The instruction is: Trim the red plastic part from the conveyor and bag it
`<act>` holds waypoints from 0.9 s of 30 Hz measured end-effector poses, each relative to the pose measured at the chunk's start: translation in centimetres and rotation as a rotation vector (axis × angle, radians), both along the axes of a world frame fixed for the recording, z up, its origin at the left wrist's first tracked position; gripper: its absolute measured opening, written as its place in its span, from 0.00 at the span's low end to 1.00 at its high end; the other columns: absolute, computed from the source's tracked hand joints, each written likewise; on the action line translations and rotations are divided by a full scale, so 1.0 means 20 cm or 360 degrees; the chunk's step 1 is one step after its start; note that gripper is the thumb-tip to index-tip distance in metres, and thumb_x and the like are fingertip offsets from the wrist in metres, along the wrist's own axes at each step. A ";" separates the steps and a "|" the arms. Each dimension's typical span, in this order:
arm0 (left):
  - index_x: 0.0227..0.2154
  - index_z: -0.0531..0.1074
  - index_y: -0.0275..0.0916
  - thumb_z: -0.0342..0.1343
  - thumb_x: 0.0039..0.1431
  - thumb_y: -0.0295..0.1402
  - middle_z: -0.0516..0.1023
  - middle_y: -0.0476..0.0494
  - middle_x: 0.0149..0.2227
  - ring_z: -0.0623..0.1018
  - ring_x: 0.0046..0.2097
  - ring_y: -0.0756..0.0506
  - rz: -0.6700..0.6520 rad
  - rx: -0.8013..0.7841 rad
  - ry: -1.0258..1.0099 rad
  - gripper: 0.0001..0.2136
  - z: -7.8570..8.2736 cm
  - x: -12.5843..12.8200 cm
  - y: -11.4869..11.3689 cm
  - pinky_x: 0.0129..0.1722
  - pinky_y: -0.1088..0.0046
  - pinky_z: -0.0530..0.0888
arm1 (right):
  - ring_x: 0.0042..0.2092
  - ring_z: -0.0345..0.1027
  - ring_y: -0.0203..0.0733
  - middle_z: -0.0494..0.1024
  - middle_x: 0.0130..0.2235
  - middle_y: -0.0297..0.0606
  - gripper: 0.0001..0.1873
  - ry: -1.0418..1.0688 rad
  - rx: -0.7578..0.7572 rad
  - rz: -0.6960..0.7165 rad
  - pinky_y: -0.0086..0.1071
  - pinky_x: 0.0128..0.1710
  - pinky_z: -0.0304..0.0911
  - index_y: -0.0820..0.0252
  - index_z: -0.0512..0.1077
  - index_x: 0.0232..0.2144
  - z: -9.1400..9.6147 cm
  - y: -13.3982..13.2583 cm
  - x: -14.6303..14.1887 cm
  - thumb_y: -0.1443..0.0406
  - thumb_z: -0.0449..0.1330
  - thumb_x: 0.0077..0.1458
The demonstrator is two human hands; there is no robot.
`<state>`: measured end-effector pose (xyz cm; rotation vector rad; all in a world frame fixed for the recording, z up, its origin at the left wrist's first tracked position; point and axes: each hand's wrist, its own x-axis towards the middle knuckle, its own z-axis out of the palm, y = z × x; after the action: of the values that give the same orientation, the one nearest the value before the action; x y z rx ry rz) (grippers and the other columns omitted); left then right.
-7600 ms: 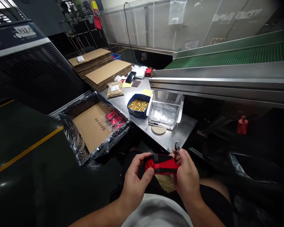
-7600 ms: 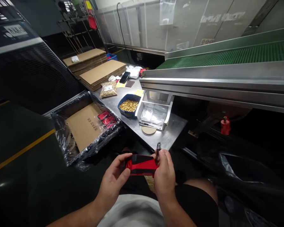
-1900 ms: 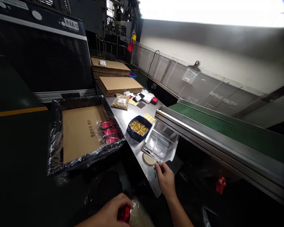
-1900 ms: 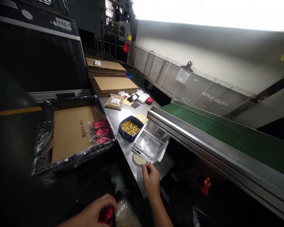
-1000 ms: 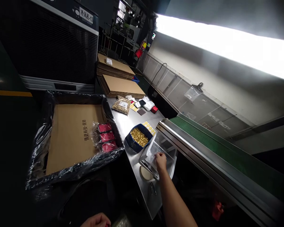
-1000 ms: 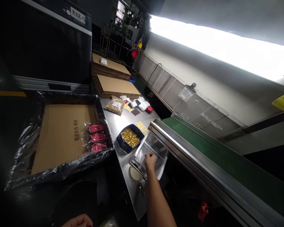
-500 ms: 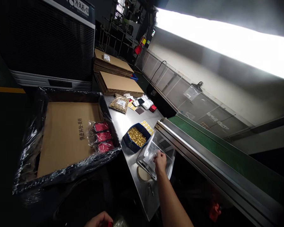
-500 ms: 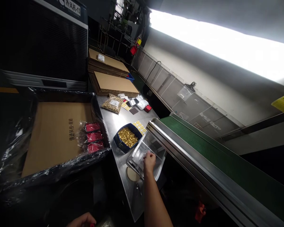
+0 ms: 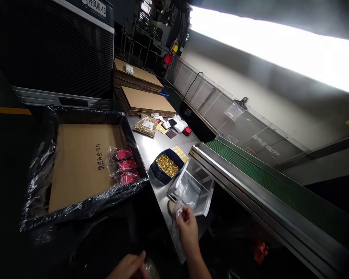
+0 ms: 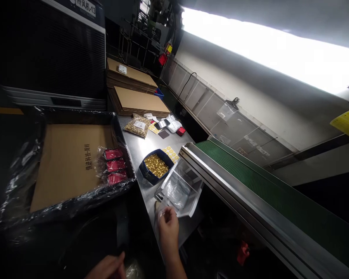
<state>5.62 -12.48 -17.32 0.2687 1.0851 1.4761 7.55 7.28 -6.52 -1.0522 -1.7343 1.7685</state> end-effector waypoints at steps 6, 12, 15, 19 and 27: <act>0.33 0.69 0.35 0.61 0.50 0.57 0.71 0.46 0.29 0.69 0.31 0.48 0.0126 0.0195 0.0285 0.26 0.18 -0.05 0.07 0.32 0.74 0.66 | 0.27 0.63 0.37 0.70 0.24 0.32 0.14 -0.0091 -0.0169 0.0199 0.31 0.28 0.61 0.57 0.68 0.23 -0.15 -0.36 0.23 0.57 0.67 0.42; 0.25 0.68 0.35 0.58 0.55 0.51 0.68 0.49 0.24 0.65 0.28 0.50 -0.0211 0.0117 0.0561 0.21 0.39 -0.14 -0.01 0.28 0.76 0.61 | 0.24 0.59 0.33 0.64 0.23 0.27 0.12 -0.0121 -0.0872 -0.0070 0.27 0.24 0.57 0.56 0.64 0.27 -0.04 -0.34 0.33 0.63 0.63 0.39; 0.23 0.66 0.36 0.56 0.56 0.52 0.70 0.49 0.23 0.67 0.26 0.50 -0.0295 0.0053 0.0612 0.22 0.43 -0.19 -0.02 0.27 0.76 0.63 | 0.23 0.53 0.32 0.61 0.22 0.25 0.10 -0.0133 -0.0829 0.0010 0.26 0.22 0.52 0.56 0.64 0.29 -0.01 -0.32 0.41 0.62 0.62 0.44; 0.22 0.65 0.36 0.56 0.56 0.52 0.68 0.50 0.22 0.66 0.25 0.50 -0.0157 -0.0085 0.0787 0.23 0.44 -0.22 0.00 0.25 0.76 0.61 | 0.28 0.54 0.32 0.63 0.26 0.28 0.13 -0.0291 -0.0298 0.0797 0.26 0.29 0.52 0.60 0.67 0.27 0.00 -0.31 0.51 0.57 0.63 0.52; 0.30 0.64 0.37 0.64 0.46 0.56 0.66 0.52 0.25 0.64 0.28 0.51 0.0057 -0.0367 0.0967 0.26 0.42 -0.02 0.03 0.27 0.76 0.60 | 0.31 0.61 0.36 0.69 0.28 0.32 0.14 -0.0323 0.0364 0.0555 0.28 0.31 0.57 0.58 0.69 0.32 -0.03 -0.35 0.56 0.54 0.57 0.59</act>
<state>5.19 -11.91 -8.87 0.5573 1.7384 1.3126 18.81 0.26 -7.10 -0.8982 -2.3010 1.6459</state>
